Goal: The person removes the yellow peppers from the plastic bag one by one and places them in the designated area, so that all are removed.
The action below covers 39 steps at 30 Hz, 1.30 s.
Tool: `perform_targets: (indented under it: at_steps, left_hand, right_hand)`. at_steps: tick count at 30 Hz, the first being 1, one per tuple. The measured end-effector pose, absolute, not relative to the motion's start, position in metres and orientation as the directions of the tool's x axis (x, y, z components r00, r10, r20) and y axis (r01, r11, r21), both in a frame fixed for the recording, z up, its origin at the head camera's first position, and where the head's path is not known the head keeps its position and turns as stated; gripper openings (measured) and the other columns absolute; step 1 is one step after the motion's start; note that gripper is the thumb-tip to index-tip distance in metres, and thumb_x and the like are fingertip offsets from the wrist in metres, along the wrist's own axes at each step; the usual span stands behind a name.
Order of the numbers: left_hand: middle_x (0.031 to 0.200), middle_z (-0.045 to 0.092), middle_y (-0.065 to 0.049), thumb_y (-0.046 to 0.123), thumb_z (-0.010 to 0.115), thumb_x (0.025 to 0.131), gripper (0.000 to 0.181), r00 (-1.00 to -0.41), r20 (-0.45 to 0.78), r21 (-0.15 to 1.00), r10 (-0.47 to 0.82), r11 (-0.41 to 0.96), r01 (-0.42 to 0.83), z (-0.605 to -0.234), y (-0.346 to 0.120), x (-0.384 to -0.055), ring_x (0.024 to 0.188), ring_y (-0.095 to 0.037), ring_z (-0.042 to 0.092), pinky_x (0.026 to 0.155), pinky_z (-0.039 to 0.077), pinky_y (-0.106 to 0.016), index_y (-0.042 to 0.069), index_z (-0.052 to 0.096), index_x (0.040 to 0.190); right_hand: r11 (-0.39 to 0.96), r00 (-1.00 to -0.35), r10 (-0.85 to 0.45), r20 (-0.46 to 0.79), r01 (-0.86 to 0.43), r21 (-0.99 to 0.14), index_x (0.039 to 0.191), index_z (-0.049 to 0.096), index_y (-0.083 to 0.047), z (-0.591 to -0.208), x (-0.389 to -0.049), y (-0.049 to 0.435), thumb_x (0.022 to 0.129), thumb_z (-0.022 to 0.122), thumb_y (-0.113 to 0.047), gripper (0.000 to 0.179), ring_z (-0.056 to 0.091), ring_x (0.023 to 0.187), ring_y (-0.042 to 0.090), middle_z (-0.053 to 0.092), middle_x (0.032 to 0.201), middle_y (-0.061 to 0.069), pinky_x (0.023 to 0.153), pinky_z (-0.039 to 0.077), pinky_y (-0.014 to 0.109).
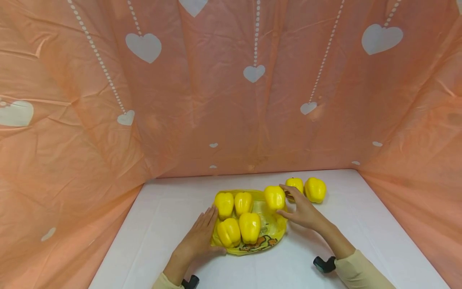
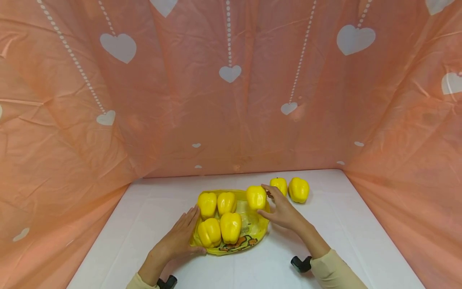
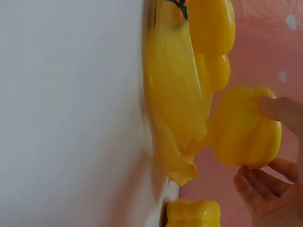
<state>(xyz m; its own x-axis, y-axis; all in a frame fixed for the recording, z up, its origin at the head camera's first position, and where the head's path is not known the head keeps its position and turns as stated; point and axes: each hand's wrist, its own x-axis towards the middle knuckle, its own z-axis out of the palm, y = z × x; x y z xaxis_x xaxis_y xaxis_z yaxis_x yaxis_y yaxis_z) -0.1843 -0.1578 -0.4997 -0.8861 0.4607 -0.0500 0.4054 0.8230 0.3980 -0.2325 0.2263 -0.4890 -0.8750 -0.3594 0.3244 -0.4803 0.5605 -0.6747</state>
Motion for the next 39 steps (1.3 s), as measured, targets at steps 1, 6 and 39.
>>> perform_targets:
  at_steps: [1, 6, 39]
  left_hand:
    - [0.177, 0.015, -0.025, 0.056, 0.094, 0.076, 0.133, -0.886, -0.049, 0.397, 0.461, 0.823, 0.407, -0.5, -0.158, -0.184, 0.165, -0.04, 0.016, 0.135, 0.014, -0.055, -0.009, 0.021, 0.167]
    - [0.177, 0.015, -0.025, 0.056, 0.094, 0.076, 0.133, -0.887, -0.051, 0.394, 0.459, 0.825, 0.404, -0.499, -0.157, -0.184, 0.165, -0.039, 0.016, 0.135, 0.015, -0.054, -0.008, 0.021, 0.167]
    - [0.176, 0.016, -0.026, 0.055, 0.093, 0.078, 0.131, -0.884, -0.047, 0.397, 0.465, 0.821, 0.411, -0.499, -0.157, -0.184, 0.164, -0.04, 0.017, 0.135, 0.015, -0.055, -0.009, 0.021, 0.166]
  right_hand:
    - [0.554, -0.87, -0.362, 0.334, -0.489, -0.674, 0.158, 0.042, 0.002, -0.489, -0.232, 0.227, 0.091, 0.088, -0.016, 0.084, 0.059, 0.133, 0.045, 0.052, 0.153, 0.027, 0.111, 0.051, 0.062]
    - [0.538, -0.855, -0.365, 0.368, -0.516, -0.667, 0.157, 0.041, 0.006, -0.488, -0.23, 0.233, 0.089, 0.088, -0.011, 0.084, 0.059, 0.131, 0.047, 0.052, 0.151, 0.029, 0.11, 0.052, 0.064]
    - [0.606, -0.889, -0.275, 0.366, -0.456, -0.652, 0.157, 0.04, 0.005, -0.488, -0.219, 0.283, 0.089, 0.089, -0.012, 0.085, 0.058, 0.13, 0.045, 0.049, 0.153, 0.027, 0.109, 0.054, 0.058]
